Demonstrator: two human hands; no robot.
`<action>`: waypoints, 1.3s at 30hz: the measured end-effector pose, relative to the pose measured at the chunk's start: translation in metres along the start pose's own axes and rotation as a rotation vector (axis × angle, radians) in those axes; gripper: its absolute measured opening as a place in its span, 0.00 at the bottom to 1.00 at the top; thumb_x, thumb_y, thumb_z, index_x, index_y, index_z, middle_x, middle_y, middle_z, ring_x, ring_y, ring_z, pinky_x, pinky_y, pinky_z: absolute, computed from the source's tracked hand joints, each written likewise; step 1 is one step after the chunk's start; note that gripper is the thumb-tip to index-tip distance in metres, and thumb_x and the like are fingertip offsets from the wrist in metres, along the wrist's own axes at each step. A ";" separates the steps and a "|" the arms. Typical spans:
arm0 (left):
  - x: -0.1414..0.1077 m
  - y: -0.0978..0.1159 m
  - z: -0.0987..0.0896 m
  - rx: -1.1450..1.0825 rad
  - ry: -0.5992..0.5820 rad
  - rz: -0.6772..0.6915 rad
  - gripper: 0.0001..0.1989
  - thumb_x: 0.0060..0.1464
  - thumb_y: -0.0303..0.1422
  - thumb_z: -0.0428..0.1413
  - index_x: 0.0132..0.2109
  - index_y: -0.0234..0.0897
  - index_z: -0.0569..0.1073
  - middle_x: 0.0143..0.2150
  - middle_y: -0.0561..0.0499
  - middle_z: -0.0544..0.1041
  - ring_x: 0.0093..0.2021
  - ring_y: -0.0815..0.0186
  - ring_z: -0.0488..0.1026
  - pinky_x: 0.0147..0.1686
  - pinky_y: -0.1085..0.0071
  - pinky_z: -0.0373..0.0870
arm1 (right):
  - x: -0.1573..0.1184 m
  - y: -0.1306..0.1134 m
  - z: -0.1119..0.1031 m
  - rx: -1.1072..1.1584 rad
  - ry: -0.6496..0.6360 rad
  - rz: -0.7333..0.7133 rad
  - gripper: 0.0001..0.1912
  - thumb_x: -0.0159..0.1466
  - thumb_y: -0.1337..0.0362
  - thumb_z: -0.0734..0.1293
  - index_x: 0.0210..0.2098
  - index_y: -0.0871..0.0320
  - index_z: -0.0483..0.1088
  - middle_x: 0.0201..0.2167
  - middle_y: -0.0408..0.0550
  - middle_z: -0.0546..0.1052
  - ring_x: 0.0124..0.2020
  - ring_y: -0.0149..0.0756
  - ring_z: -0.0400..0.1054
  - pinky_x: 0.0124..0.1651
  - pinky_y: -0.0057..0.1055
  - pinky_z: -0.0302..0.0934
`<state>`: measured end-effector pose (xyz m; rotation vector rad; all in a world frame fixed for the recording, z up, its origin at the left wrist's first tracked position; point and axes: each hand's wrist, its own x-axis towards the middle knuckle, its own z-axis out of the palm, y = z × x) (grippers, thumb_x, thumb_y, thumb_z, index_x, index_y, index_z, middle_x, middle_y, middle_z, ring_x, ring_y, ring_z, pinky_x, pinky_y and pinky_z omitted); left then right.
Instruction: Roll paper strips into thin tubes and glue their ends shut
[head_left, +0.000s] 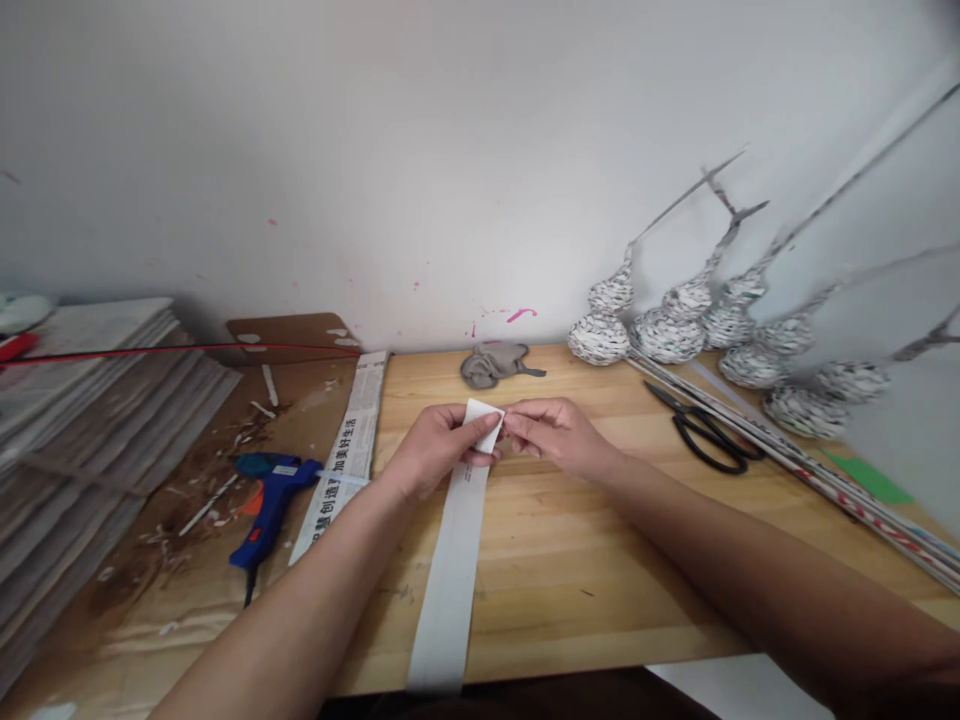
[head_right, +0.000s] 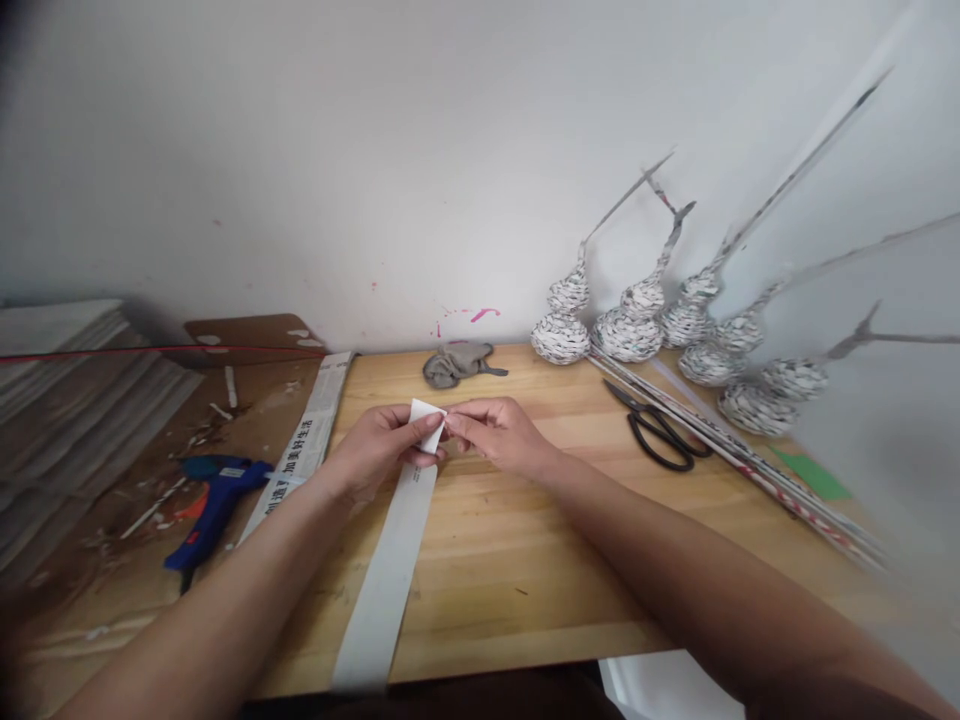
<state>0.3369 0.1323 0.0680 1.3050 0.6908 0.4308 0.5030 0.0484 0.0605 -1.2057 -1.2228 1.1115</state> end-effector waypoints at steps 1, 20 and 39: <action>0.000 0.000 0.000 0.004 -0.005 0.000 0.20 0.46 0.44 0.63 0.40 0.31 0.79 0.34 0.45 0.79 0.30 0.66 0.75 0.29 0.73 0.71 | 0.000 0.001 0.000 0.004 -0.002 0.004 0.15 0.60 0.54 0.68 0.35 0.61 0.77 0.21 0.42 0.70 0.20 0.24 0.59 0.21 0.23 0.50; 0.000 0.001 0.000 0.063 0.004 0.014 0.18 0.45 0.45 0.64 0.33 0.32 0.77 0.30 0.47 0.77 0.29 0.66 0.74 0.28 0.73 0.70 | 0.007 0.000 -0.012 0.360 0.171 0.167 0.15 0.58 0.61 0.69 0.43 0.58 0.75 0.29 0.45 0.72 0.25 0.27 0.64 0.24 0.24 0.54; 0.003 -0.001 -0.004 0.112 0.032 0.033 0.18 0.45 0.45 0.63 0.32 0.32 0.76 0.28 0.48 0.76 0.28 0.66 0.74 0.27 0.74 0.70 | 0.115 0.023 -0.025 -1.020 0.478 0.188 0.15 0.60 0.55 0.65 0.29 0.61 0.75 0.34 0.63 0.78 0.42 0.52 0.70 0.40 0.37 0.57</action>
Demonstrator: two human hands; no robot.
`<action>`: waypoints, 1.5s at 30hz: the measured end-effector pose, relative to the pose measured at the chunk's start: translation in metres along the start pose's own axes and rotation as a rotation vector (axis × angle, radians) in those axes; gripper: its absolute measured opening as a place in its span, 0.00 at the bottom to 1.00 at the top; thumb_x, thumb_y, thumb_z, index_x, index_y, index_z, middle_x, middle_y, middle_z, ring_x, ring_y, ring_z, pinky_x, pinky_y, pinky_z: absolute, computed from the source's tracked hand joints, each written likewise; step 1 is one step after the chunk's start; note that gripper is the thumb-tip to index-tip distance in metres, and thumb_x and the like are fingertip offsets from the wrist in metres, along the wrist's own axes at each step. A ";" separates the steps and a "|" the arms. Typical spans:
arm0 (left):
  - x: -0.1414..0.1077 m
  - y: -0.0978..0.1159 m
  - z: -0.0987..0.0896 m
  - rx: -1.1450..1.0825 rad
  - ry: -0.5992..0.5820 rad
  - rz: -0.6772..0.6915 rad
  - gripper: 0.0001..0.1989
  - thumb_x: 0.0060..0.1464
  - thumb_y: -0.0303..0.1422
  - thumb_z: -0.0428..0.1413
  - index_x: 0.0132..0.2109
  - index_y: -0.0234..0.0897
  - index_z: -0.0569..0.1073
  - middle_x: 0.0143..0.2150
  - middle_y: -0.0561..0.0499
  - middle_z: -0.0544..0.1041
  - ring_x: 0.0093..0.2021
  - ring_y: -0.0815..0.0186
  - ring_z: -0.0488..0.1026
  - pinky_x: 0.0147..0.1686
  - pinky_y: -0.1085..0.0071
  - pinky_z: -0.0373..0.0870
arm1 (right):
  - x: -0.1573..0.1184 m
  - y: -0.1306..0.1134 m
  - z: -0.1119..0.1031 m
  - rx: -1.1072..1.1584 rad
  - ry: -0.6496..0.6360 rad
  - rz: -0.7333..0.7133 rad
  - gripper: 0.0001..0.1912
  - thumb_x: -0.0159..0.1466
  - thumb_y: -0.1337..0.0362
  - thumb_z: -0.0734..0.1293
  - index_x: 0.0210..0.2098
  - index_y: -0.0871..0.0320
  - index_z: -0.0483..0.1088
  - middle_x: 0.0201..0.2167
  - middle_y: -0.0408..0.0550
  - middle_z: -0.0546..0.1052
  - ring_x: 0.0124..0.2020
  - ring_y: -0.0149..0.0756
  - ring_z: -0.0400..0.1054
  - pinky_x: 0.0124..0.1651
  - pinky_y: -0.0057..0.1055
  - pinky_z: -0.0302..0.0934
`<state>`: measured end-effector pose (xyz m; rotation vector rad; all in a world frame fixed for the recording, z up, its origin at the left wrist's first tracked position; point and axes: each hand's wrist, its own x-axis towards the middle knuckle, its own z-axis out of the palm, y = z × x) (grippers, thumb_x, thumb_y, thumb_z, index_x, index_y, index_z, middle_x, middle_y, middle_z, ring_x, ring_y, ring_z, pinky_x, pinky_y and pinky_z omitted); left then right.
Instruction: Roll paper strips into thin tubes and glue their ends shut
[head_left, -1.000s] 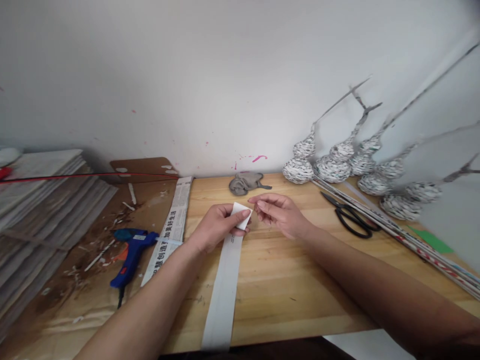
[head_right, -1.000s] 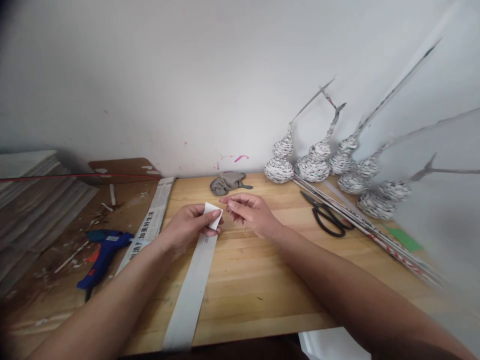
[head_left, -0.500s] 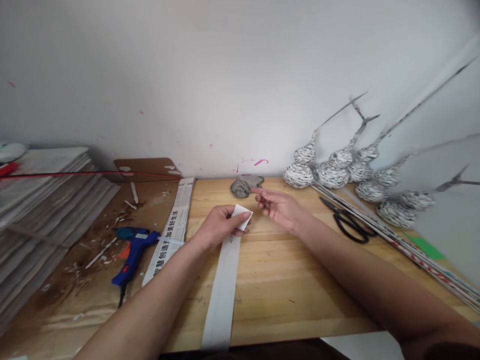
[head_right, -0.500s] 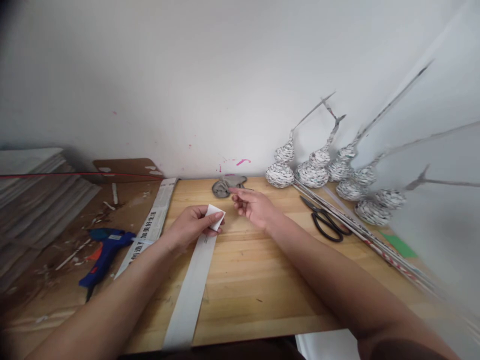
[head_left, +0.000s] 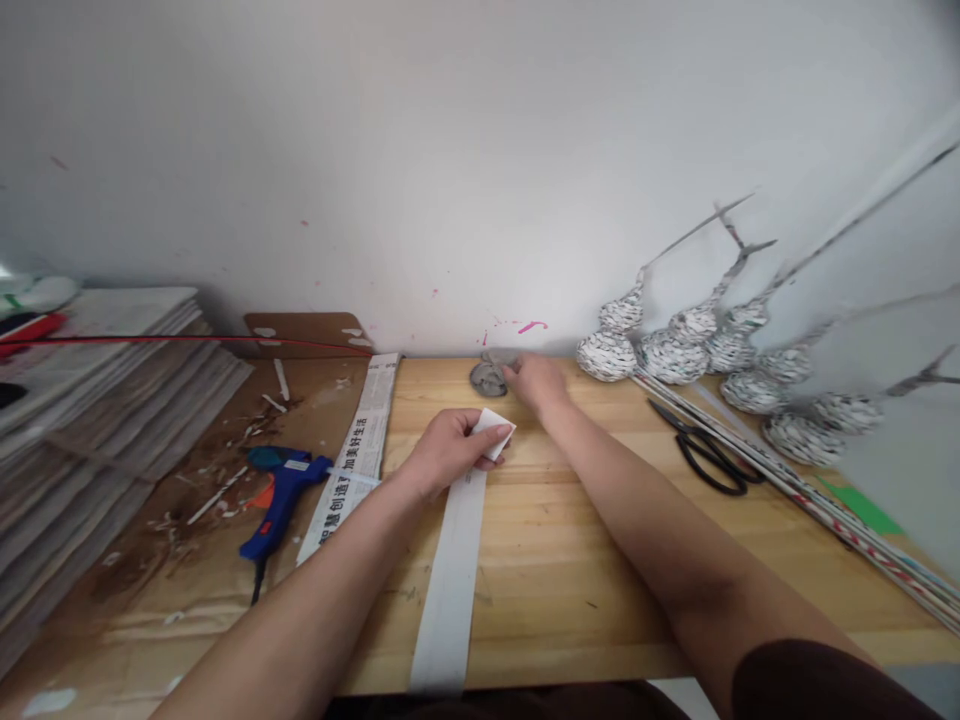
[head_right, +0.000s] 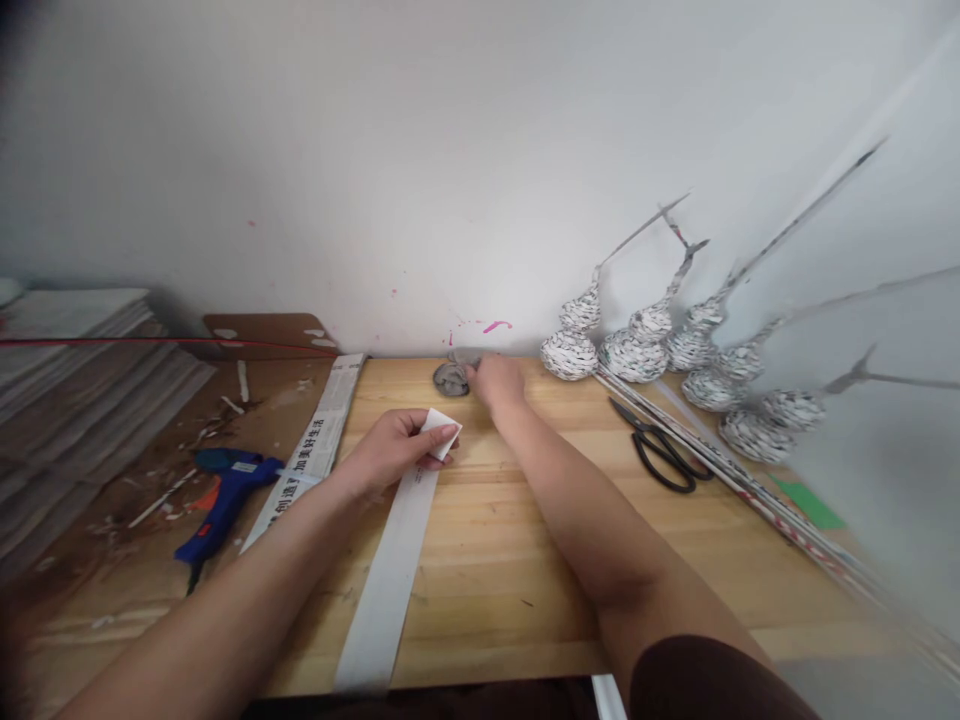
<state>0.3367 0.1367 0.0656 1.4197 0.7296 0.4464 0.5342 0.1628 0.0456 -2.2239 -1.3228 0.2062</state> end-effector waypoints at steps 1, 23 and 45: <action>0.000 0.000 0.000 0.002 -0.003 0.005 0.18 0.45 0.45 0.63 0.32 0.32 0.76 0.29 0.48 0.76 0.29 0.66 0.74 0.27 0.73 0.70 | -0.002 -0.001 0.001 -0.025 0.013 -0.011 0.14 0.60 0.56 0.65 0.31 0.61 0.75 0.35 0.63 0.77 0.42 0.51 0.70 0.41 0.37 0.57; -0.002 0.009 -0.002 -0.192 0.034 0.015 0.21 0.42 0.46 0.65 0.37 0.31 0.78 0.31 0.48 0.78 0.28 0.68 0.74 0.29 0.73 0.72 | -0.077 0.008 -0.040 0.705 -0.311 -0.112 0.19 0.61 0.49 0.64 0.33 0.59 0.74 0.22 0.43 0.70 0.24 0.30 0.62 0.26 0.27 0.54; -0.002 0.004 -0.001 -0.086 0.024 0.015 0.19 0.49 0.45 0.61 0.37 0.31 0.77 0.30 0.48 0.76 0.29 0.69 0.73 0.28 0.76 0.71 | -0.107 0.015 -0.041 1.143 -0.425 0.036 0.12 0.57 0.57 0.70 0.38 0.57 0.79 0.26 0.44 0.71 0.25 0.28 0.61 0.26 0.27 0.52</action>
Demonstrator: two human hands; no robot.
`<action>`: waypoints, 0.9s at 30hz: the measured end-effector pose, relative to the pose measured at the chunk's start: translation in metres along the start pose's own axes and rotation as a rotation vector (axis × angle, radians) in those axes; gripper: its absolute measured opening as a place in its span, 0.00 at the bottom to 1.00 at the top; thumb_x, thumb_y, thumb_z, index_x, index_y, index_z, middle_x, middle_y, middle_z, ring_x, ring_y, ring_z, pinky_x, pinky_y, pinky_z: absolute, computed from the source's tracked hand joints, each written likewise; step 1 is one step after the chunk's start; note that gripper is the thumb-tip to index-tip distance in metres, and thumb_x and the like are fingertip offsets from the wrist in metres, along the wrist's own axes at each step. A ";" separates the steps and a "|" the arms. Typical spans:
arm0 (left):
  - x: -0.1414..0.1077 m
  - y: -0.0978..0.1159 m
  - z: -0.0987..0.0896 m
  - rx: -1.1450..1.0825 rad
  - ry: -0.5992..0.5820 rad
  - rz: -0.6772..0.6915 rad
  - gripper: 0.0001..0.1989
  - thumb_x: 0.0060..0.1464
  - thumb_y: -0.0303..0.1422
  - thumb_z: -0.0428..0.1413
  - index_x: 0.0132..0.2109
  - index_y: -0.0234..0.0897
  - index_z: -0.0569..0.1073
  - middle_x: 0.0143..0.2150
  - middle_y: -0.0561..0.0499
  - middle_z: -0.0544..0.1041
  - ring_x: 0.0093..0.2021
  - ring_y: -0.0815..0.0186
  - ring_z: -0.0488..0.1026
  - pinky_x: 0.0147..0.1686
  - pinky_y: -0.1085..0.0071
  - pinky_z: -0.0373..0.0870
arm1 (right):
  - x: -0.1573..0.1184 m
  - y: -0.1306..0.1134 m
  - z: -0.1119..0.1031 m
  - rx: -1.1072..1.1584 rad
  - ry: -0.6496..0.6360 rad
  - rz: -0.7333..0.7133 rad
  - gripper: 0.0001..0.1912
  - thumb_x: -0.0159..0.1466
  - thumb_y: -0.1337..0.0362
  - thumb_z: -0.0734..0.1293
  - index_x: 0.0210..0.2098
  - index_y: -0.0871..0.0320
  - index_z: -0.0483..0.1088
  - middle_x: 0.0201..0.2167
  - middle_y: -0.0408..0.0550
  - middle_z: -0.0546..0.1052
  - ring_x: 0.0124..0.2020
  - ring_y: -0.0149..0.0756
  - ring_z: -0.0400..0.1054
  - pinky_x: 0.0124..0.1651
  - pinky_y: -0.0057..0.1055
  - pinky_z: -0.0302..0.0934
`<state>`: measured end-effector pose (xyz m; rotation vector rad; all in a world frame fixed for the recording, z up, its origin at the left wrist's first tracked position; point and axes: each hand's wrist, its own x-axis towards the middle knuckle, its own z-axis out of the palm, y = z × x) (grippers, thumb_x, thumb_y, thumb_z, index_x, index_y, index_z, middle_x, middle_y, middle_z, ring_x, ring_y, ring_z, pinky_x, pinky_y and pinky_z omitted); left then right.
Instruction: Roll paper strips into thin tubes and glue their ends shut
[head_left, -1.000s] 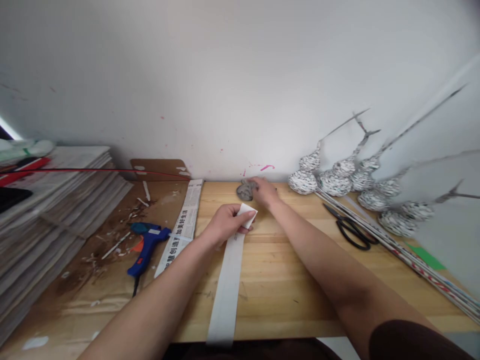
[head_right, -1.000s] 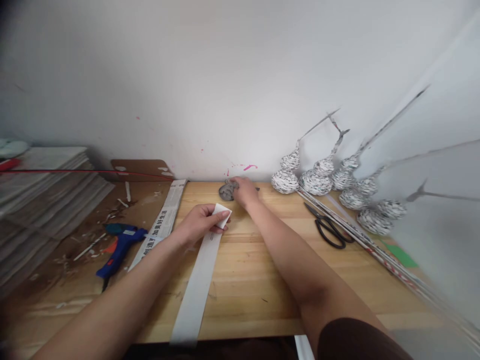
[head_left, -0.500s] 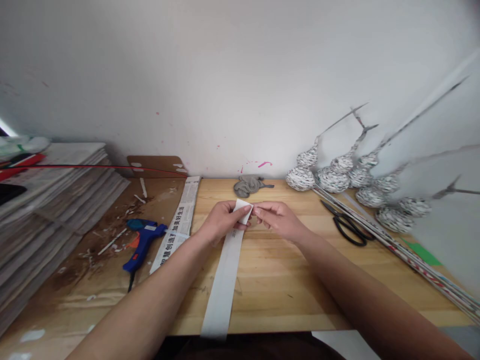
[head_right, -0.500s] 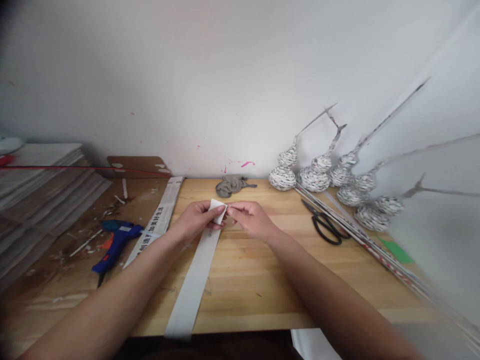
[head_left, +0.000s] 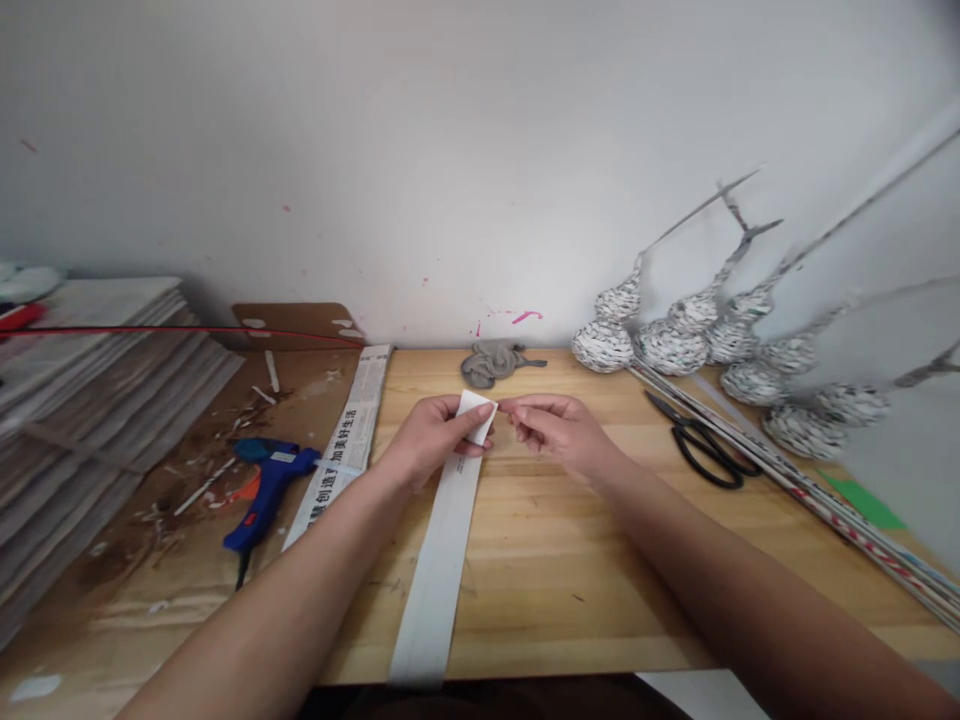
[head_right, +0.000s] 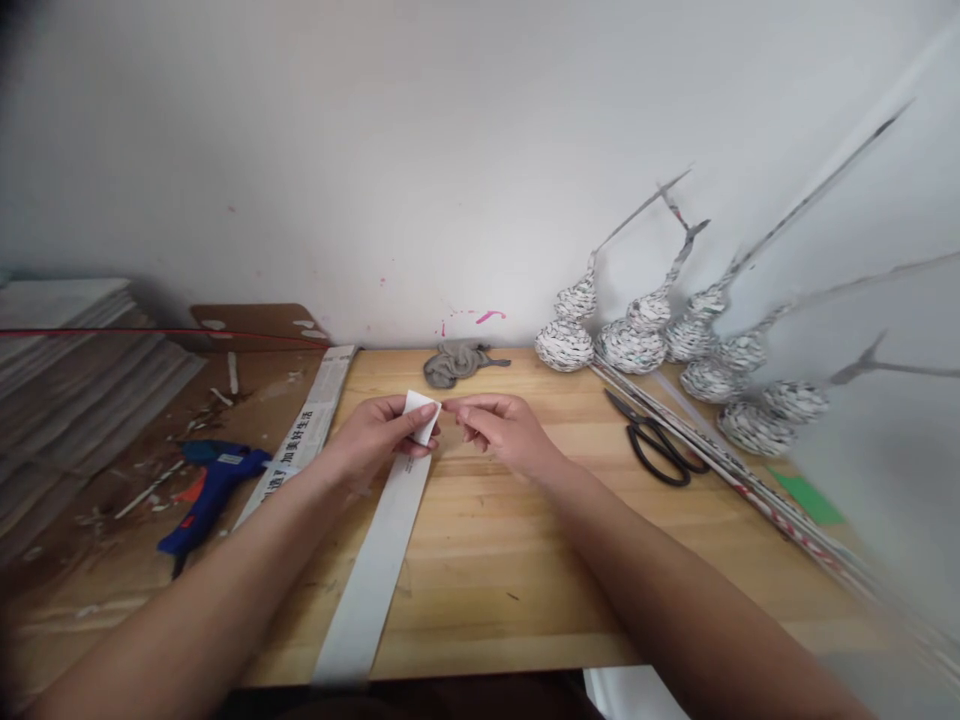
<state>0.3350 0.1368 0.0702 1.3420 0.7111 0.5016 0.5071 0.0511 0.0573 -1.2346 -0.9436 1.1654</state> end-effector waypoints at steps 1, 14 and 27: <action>0.000 0.000 0.000 0.001 -0.001 -0.004 0.19 0.49 0.45 0.61 0.38 0.31 0.77 0.30 0.48 0.76 0.29 0.69 0.73 0.28 0.76 0.71 | -0.001 -0.001 0.001 0.032 -0.007 0.010 0.12 0.57 0.58 0.71 0.38 0.57 0.79 0.26 0.44 0.70 0.26 0.28 0.61 0.26 0.27 0.52; -0.001 0.001 0.001 -0.034 0.020 0.013 0.19 0.46 0.46 0.63 0.34 0.32 0.76 0.29 0.48 0.76 0.28 0.68 0.73 0.27 0.74 0.70 | -0.005 -0.016 -0.001 0.340 -0.086 0.092 0.15 0.56 0.57 0.72 0.27 0.58 0.64 0.23 0.40 0.66 0.22 0.26 0.59 0.22 0.25 0.45; -0.001 0.001 0.002 -0.019 -0.007 0.006 0.19 0.47 0.45 0.62 0.35 0.31 0.77 0.29 0.48 0.76 0.28 0.69 0.73 0.28 0.74 0.70 | -0.006 -0.012 0.001 0.285 -0.108 0.105 0.11 0.54 0.61 0.73 0.30 0.58 0.68 0.22 0.40 0.69 0.22 0.25 0.59 0.22 0.24 0.45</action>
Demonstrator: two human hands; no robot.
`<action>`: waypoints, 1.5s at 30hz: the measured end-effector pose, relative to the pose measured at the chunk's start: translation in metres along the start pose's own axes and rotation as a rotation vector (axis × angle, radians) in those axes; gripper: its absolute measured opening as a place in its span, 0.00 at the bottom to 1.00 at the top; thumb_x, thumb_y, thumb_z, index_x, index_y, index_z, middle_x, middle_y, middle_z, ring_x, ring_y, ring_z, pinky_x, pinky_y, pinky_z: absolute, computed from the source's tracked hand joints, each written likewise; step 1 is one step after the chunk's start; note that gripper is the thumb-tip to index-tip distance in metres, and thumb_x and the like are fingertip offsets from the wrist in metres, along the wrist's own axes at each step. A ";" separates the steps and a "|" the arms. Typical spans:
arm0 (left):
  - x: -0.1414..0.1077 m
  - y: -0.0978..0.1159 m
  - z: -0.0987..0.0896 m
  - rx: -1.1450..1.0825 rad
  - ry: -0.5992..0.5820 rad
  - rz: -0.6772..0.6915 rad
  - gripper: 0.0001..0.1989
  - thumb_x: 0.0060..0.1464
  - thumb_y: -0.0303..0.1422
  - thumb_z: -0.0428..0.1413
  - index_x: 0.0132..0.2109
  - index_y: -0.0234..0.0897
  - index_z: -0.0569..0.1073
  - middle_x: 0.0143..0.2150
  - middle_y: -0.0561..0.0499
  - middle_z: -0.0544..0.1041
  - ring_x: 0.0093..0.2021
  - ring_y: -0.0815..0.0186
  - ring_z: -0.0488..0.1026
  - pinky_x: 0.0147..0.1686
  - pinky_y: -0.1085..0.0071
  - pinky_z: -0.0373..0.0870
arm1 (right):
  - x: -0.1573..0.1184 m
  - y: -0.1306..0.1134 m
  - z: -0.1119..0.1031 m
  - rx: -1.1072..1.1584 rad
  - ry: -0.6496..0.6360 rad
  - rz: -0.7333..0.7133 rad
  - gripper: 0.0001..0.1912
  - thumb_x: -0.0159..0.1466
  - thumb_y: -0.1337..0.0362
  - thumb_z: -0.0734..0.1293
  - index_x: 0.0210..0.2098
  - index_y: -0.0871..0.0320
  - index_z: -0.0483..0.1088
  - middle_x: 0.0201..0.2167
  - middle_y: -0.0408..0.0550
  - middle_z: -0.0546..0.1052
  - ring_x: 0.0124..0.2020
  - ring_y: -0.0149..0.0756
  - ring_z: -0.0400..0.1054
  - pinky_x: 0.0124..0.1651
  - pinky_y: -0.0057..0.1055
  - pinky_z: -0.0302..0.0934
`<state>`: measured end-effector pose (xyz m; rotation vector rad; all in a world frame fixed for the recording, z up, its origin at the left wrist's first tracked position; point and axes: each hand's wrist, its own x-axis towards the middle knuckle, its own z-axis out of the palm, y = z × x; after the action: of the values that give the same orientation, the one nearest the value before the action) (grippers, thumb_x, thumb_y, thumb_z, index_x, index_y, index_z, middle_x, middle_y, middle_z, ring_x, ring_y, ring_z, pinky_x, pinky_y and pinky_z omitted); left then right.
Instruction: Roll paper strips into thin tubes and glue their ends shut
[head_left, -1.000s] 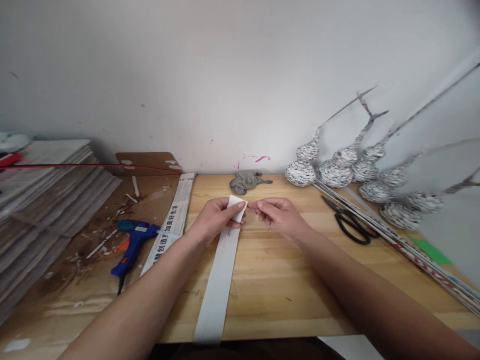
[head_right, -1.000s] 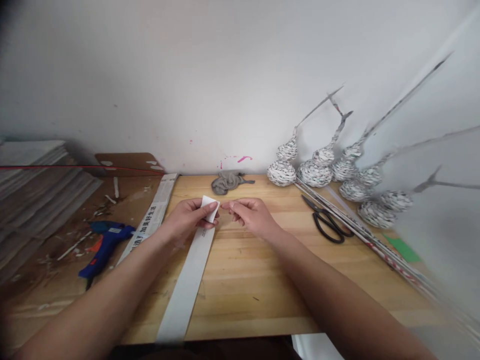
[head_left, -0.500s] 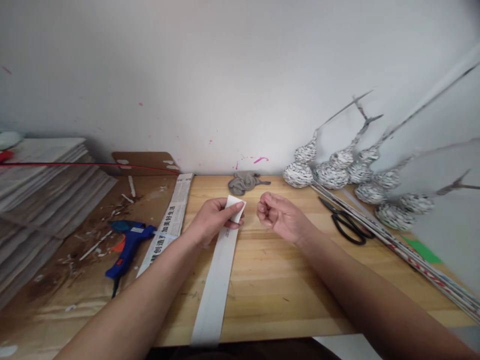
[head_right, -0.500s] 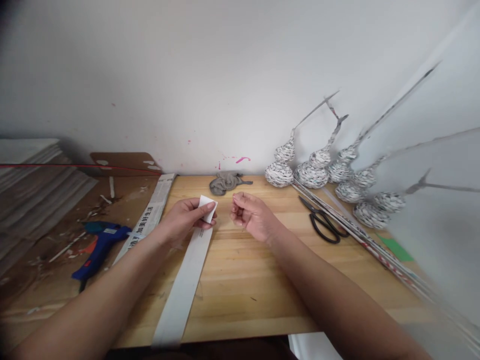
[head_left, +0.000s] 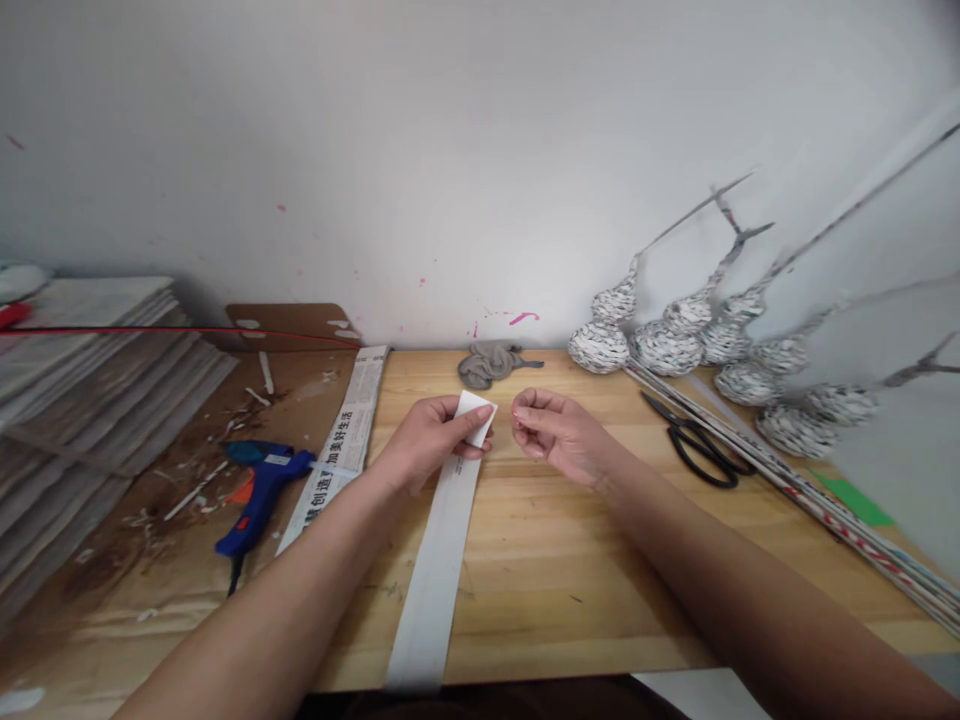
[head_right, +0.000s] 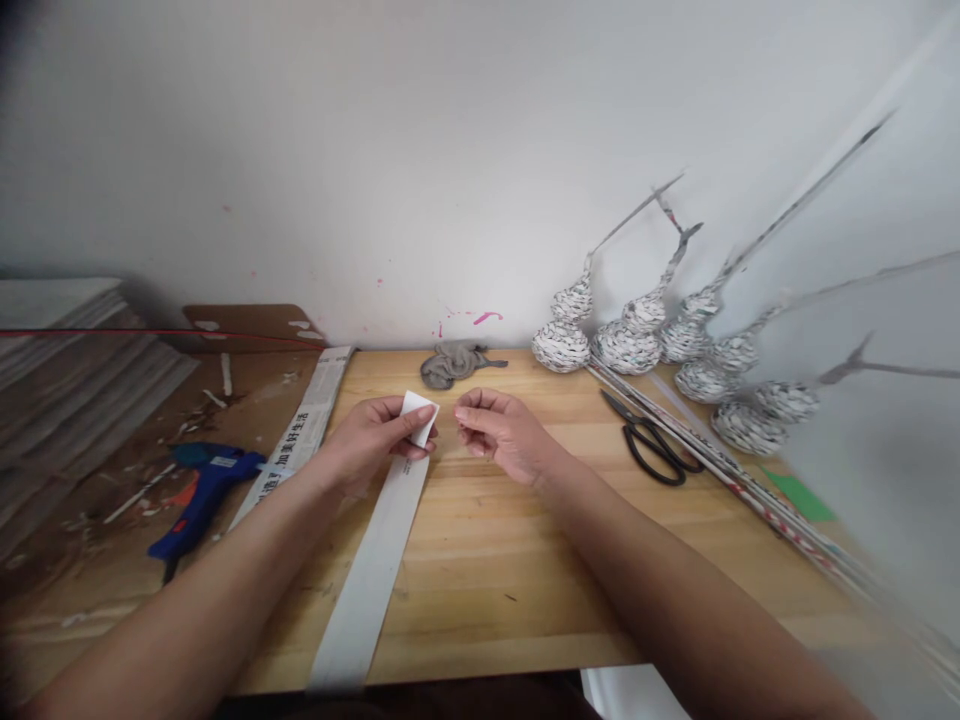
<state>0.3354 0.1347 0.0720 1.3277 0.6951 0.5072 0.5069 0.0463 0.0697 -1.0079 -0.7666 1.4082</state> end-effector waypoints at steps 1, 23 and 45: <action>0.000 0.000 0.000 0.002 0.004 0.000 0.19 0.47 0.45 0.62 0.35 0.31 0.77 0.29 0.48 0.76 0.28 0.69 0.73 0.28 0.74 0.70 | 0.000 -0.001 0.000 0.002 -0.005 -0.002 0.11 0.54 0.62 0.73 0.30 0.58 0.68 0.22 0.40 0.69 0.22 0.25 0.59 0.22 0.24 0.45; 0.002 0.000 -0.002 -0.004 0.007 0.012 0.18 0.48 0.45 0.62 0.34 0.32 0.76 0.30 0.48 0.76 0.29 0.69 0.73 0.28 0.74 0.70 | -0.001 0.000 0.000 -0.017 0.023 -0.040 0.13 0.52 0.63 0.75 0.31 0.57 0.67 0.23 0.39 0.72 0.23 0.26 0.66 0.23 0.23 0.51; 0.002 -0.001 -0.001 -0.025 0.007 0.010 0.18 0.48 0.44 0.62 0.35 0.32 0.77 0.29 0.48 0.77 0.29 0.69 0.72 0.28 0.75 0.70 | -0.001 0.001 0.000 -0.112 0.024 -0.073 0.10 0.53 0.65 0.74 0.32 0.57 0.69 0.26 0.40 0.74 0.24 0.25 0.66 0.27 0.25 0.57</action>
<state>0.3355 0.1365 0.0707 1.3068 0.6858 0.5278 0.5067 0.0449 0.0683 -1.0702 -0.8641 1.3004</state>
